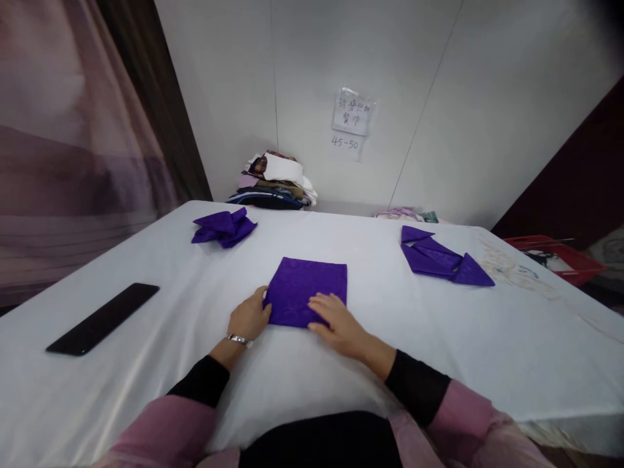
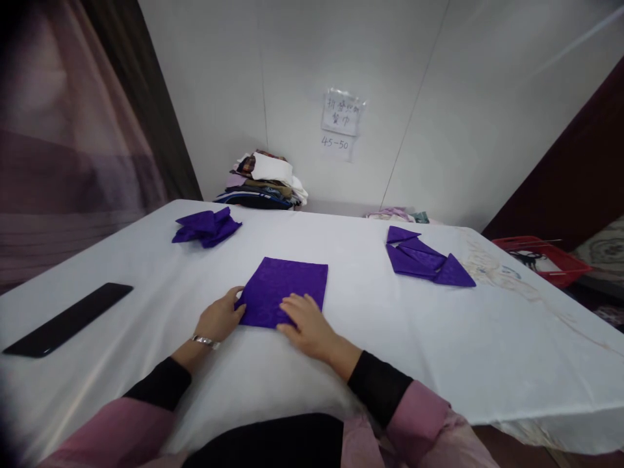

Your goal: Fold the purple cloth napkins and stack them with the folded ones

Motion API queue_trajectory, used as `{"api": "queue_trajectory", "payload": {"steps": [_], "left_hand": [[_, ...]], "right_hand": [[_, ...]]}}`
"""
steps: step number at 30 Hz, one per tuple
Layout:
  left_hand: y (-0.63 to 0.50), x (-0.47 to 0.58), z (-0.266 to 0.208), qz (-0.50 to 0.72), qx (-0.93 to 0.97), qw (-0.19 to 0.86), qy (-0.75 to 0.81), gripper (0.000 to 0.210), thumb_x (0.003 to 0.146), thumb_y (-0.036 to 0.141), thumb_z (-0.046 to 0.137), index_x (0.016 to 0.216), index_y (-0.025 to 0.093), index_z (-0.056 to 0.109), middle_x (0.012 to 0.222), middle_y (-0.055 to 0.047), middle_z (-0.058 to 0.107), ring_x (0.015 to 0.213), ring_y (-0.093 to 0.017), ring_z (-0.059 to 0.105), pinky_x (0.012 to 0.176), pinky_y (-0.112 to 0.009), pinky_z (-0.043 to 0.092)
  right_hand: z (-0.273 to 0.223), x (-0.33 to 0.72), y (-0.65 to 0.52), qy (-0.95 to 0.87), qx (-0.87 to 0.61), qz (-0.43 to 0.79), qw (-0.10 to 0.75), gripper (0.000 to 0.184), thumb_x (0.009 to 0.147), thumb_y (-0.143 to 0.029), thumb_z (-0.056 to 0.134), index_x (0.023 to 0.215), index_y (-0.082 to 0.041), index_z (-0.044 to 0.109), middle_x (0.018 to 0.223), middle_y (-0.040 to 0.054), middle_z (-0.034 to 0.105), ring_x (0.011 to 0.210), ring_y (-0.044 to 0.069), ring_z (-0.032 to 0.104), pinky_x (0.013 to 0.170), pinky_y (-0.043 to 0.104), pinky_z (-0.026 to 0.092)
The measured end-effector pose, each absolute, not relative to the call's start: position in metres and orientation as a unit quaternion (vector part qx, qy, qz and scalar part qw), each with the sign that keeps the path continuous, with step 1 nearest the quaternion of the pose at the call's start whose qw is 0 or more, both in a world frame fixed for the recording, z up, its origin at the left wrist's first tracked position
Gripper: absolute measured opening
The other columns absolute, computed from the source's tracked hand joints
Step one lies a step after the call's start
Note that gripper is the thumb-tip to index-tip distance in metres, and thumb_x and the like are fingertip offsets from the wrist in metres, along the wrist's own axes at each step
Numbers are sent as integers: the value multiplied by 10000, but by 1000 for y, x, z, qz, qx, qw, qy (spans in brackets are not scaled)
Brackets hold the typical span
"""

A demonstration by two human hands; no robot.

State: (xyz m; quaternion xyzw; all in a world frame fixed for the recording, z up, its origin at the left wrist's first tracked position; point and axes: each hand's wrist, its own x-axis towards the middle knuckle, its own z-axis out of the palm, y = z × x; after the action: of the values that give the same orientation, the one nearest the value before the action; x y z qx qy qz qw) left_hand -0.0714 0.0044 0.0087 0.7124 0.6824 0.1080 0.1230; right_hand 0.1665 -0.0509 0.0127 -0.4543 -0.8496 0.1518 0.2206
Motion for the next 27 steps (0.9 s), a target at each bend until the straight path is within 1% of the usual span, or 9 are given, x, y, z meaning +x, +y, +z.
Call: {"api": "queue_trajectory", "payload": {"steps": [3, 6, 9, 12, 14, 17, 19, 22, 27], "left_hand": [[2, -77, 5, 115, 715, 134, 677, 454, 833, 280, 452, 1281, 240, 397, 1043, -42, 673, 914, -214, 639, 746, -311, 478], [-3, -79, 3, 149, 733, 72, 660, 428, 829, 271, 462, 1252, 211, 441, 1114, -70, 632, 1012, -223, 593, 849, -332, 462], [-6, -70, 0, 203, 782, 4, 590, 381, 865, 277, 415, 1225, 172, 484, 1242, -103, 555, 1165, -224, 492, 1001, -353, 371], [-4, -56, -7, 209, 842, 30, 497, 397, 911, 296, 330, 1252, 158, 480, 1350, -90, 476, 1274, -194, 386, 1069, -341, 302], [1, -51, -14, 178, 860, 56, 476, 434, 922, 345, 312, 1287, 161, 457, 1411, -80, 411, 1327, -198, 310, 1083, -360, 283], [7, -51, -25, 122, 855, 55, 501, 527, 897, 452, 361, 1329, 155, 423, 1447, -102, 351, 1355, -237, 253, 1095, -412, 246], [9, -54, -29, 100, 853, 36, 511, 574, 884, 491, 372, 1342, 146, 413, 1449, -112, 342, 1356, -246, 249, 1101, -418, 222], [10, -57, -33, 94, 853, 15, 512, 607, 883, 514, 349, 1349, 130, 405, 1449, -113, 337, 1356, -251, 248, 1097, -419, 223], [12, -57, -37, 107, 854, 0, 509, 627, 878, 550, 321, 1340, 139, 420, 1437, -110, 361, 1339, -263, 286, 1080, -432, 253]], "right_hand": [[15, 135, -58, -892, -403, 138, 153, 578, 903, -500, 385, 1392, -196, 333, 1451, 83, 338, 1366, 219, 198, 1119, 448, 101], [12, 122, -56, -899, -406, 119, 118, 681, 897, -560, 335, 1418, -126, 267, 1481, 134, 247, 1380, 252, 135, 1117, 472, 84], [7, 118, -54, -897, -413, 104, 117, 729, 892, -591, 297, 1415, -84, 259, 1479, 160, 236, 1381, 269, 121, 1114, 499, 55], [2, 120, -55, -893, -421, 98, 123, 753, 881, -615, 285, 1401, -71, 288, 1463, 175, 268, 1380, 272, 130, 1111, 511, 47], [-1, 126, -56, -891, -427, 92, 124, 761, 872, -629, 288, 1397, -78, 302, 1459, 176, 276, 1380, 273, 127, 1110, 513, 41], [-5, 141, -57, -887, -438, 96, 113, 772, 862, -647, 287, 1412, -105, 281, 1473, 159, 249, 1383, 268, 116, 1111, 503, 31], [-6, 151, -56, -886, -439, 118, 93, 777, 858, -658, 278, 1428, -131, 246, 1486, 137, 222, 1384, 263, 112, 1110, 494, 41], [-6, 160, -55, -887, -432, 148, 66, 783, 854, -671, 263, 1444, -161, 195, 1502, 111, 178, 1387, 256, 97, 1108, 489, 49], [-5, 158, -53, -889, -432, 148, 48, 795, 852, -673, 268, 1447, -155, 177, 1507, 112, 158, 1388, 263, 81, 1105, 493, 46]]}}
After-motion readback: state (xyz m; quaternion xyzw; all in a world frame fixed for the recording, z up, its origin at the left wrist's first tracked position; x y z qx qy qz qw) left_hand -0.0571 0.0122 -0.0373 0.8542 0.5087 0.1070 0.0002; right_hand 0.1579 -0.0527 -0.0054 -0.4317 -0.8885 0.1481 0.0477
